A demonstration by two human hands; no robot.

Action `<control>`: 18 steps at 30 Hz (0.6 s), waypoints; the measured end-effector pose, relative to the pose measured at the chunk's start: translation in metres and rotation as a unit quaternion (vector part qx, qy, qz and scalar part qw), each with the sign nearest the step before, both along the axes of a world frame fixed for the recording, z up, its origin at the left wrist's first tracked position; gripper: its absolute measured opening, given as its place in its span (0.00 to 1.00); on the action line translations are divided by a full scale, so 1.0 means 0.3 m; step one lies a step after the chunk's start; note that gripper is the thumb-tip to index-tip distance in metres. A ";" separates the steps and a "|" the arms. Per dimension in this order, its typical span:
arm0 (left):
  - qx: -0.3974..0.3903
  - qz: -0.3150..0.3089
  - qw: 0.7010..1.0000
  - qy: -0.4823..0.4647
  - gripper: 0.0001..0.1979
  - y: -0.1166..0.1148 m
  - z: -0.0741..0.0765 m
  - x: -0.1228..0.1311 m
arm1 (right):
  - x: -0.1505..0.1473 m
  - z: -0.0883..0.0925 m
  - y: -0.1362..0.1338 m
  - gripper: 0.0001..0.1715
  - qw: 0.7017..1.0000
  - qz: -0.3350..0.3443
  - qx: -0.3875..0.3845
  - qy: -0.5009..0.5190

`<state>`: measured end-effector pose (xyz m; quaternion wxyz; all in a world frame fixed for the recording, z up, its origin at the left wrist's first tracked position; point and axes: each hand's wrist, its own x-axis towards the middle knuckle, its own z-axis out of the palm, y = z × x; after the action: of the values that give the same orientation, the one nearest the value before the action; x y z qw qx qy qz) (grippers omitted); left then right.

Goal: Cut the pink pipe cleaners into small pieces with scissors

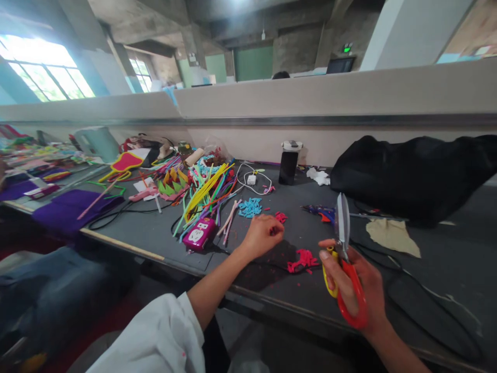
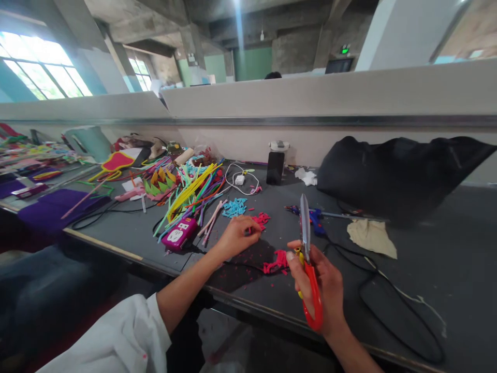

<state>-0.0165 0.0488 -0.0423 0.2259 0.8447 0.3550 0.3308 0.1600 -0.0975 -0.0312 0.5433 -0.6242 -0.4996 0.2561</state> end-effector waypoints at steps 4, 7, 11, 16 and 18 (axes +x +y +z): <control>0.042 -0.076 0.989 0.119 0.04 -0.061 0.015 0.023 | 0.032 -0.020 -0.023 0.24 0.999 -0.001 -0.032 0.024; 0.057 -0.123 0.980 0.147 0.04 -0.093 0.022 0.036 | 0.045 -0.018 -0.034 0.24 0.999 -0.008 -0.043 -0.003; 0.074 -0.164 0.970 0.165 0.05 -0.117 0.018 0.053 | 0.048 -0.009 -0.041 0.24 0.999 -0.019 -0.049 -0.013; 0.133 -0.134 0.963 0.191 0.07 -0.133 -0.012 0.076 | 0.035 -0.011 -0.029 0.25 0.999 -0.009 -0.043 0.022; 0.167 -0.135 0.953 0.212 0.06 -0.135 -0.030 0.084 | 0.027 -0.008 -0.022 0.25 0.999 -0.007 -0.036 0.023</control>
<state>0.0086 0.0083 -0.0512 0.0438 0.9611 0.2166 0.1655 0.1682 -0.1041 -0.0337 0.5332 -0.6410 -0.4733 0.2843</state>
